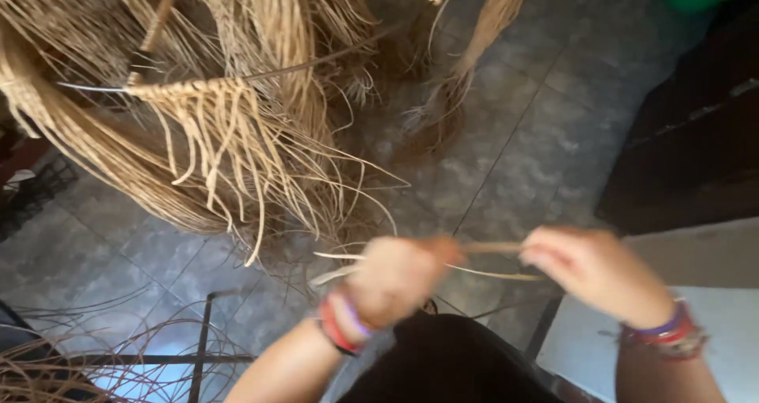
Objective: Weaving natural fibers around a circular frame to create a decorative object
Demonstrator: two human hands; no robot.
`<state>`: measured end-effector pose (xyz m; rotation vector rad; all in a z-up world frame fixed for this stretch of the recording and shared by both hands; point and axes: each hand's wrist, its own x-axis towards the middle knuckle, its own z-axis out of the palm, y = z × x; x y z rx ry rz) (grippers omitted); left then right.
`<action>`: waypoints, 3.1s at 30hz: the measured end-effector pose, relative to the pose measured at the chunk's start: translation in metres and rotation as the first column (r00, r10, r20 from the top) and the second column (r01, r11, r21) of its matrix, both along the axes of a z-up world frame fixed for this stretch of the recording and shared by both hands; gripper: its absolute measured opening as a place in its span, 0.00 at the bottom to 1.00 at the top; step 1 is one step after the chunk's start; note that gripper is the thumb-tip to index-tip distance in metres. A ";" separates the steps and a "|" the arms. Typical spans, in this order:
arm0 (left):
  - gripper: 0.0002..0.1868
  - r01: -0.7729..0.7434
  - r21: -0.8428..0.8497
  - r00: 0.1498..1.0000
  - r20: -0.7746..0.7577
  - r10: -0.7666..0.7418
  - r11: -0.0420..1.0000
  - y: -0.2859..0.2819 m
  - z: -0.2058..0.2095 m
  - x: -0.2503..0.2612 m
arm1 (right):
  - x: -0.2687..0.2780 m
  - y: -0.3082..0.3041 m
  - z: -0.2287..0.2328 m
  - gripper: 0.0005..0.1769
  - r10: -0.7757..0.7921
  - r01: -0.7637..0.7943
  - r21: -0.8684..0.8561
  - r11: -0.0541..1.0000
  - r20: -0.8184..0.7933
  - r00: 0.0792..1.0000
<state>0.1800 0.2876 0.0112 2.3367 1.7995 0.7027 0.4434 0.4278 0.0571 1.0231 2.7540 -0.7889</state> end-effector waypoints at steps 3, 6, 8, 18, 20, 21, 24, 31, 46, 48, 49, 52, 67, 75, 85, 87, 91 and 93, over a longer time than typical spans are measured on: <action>0.12 -0.072 -0.090 0.997 -0.001 0.072 0.993 -0.002 -0.003 -0.049 | 0.041 0.032 0.008 0.10 -0.178 0.177 0.026 0.984 0.026 0.984; 0.09 -0.237 -0.262 0.944 -0.290 0.158 0.935 -0.007 -0.017 -0.076 | 0.060 0.051 0.009 0.13 -0.324 0.327 0.000 0.945 0.146 0.935; 0.14 -0.179 -0.436 0.983 -0.117 0.141 0.882 -0.009 -0.014 -0.076 | 0.058 0.054 0.002 0.13 -0.198 0.196 0.034 0.980 0.153 0.968; 0.14 -0.045 -0.248 0.993 0.097 0.071 0.968 0.014 -0.022 0.023 | -0.022 0.041 -0.003 0.14 0.254 -0.256 0.070 0.964 0.031 0.967; 0.13 -0.287 0.048 0.873 -0.397 0.282 0.957 -0.013 -0.058 -0.017 | -0.011 0.060 0.000 0.13 0.119 -0.122 0.033 0.992 0.075 0.990; 0.13 -0.301 0.047 0.869 -0.397 0.294 0.952 -0.022 -0.044 -0.028 | -0.014 0.062 -0.005 0.13 0.134 -0.136 0.032 0.990 0.075 0.988; 0.07 -0.239 -0.560 0.970 -0.112 0.214 0.793 -0.032 -0.009 -0.049 | -0.039 0.060 -0.015 0.12 0.202 -0.203 0.029 0.979 0.036 0.979; 0.18 -0.269 -0.272 0.954 0.057 0.294 0.924 -0.007 -0.020 -0.017 | -0.129 0.027 -0.020 0.07 0.492 -0.485 0.082 0.871 -0.173 0.853; 0.30 -0.189 -0.356 0.891 0.328 0.312 0.915 -0.006 0.006 -0.117 | -0.230 0.023 -0.024 0.07 0.512 -0.503 0.093 0.859 -0.170 0.842; 0.15 -0.265 -0.316 0.900 0.257 0.351 0.911 -0.015 -0.010 -0.146 | -0.225 0.042 -0.034 0.08 0.457 -0.456 0.042 0.889 -0.146 0.877; 0.18 -0.165 -0.259 0.939 0.254 0.232 0.952 -0.024 -0.015 -0.167 | -0.219 0.055 -0.044 0.08 0.455 -0.458 0.024 0.889 -0.169 0.874; 0.11 -0.065 -0.337 0.935 0.309 0.176 0.939 -0.041 0.003 -0.201 | -0.218 0.068 -0.047 0.10 0.435 -0.436 0.027 0.900 -0.147 0.888; 0.08 -0.222 -0.086 0.859 0.454 0.236 0.971 0.025 -0.005 -0.197 | -0.228 0.119 -0.012 0.11 0.307 -0.319 -0.073 0.945 -0.134 0.942; 0.11 -0.226 -0.247 0.768 0.550 0.328 0.942 0.014 0.029 -0.225 | -0.213 0.164 -0.024 0.16 0.424 -0.429 -0.149 0.891 -0.066 0.903; 0.14 -0.234 -0.247 0.788 0.518 0.332 0.940 0.016 0.018 -0.220 | -0.214 0.163 -0.027 0.11 0.565 -0.569 0.184 0.802 0.078 0.821; 0.14 -0.247 -0.255 0.778 0.523 0.348 0.935 0.014 0.016 -0.218 | -0.216 0.161 -0.032 0.11 0.524 -0.542 0.238 0.806 0.137 0.840; 0.13 -0.283 -0.253 0.749 0.544 0.378 0.925 0.012 0.017 -0.215 | -0.216 0.164 -0.044 0.08 0.521 -0.499 0.341 0.797 0.032 0.853; 0.13 -0.292 -0.255 0.736 0.555 0.387 0.922 0.009 0.022 -0.213 | -0.215 0.167 -0.048 0.08 0.536 -0.499 0.370 0.784 0.005 0.844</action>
